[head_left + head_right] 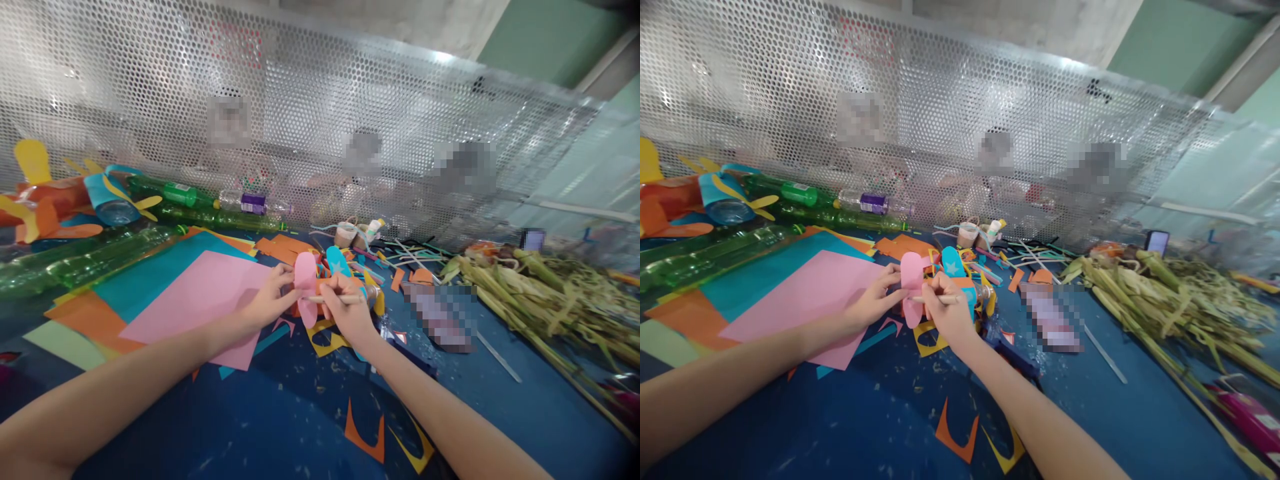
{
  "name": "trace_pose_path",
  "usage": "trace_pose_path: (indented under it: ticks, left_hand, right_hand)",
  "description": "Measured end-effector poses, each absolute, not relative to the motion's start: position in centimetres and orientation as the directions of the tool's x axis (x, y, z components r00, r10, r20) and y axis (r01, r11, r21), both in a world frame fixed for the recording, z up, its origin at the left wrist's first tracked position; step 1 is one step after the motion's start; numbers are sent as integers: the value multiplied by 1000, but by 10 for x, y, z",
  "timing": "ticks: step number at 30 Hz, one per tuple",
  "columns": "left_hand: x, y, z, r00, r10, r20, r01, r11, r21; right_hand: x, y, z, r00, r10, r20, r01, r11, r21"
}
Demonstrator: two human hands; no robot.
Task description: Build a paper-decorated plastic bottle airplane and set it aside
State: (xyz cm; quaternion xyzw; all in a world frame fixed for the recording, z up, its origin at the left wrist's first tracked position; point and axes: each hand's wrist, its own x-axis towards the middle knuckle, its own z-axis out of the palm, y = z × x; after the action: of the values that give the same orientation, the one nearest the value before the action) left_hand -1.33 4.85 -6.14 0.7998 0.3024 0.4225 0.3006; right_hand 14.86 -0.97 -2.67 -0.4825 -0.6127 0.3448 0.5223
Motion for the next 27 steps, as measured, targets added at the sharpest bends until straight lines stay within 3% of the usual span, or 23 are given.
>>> trace_pose_path:
  ticks: [15,27]
  left_hand:
    - [-11,53,-67,434,735,521,186,-639,746]
    - [-12,51,-64,441,733,517,172,-635,753]
  right_hand:
    - [158,-9,-22,92,901,425,410,354,-840]
    - [158,-7,-26,98,912,397,344,343,-874]
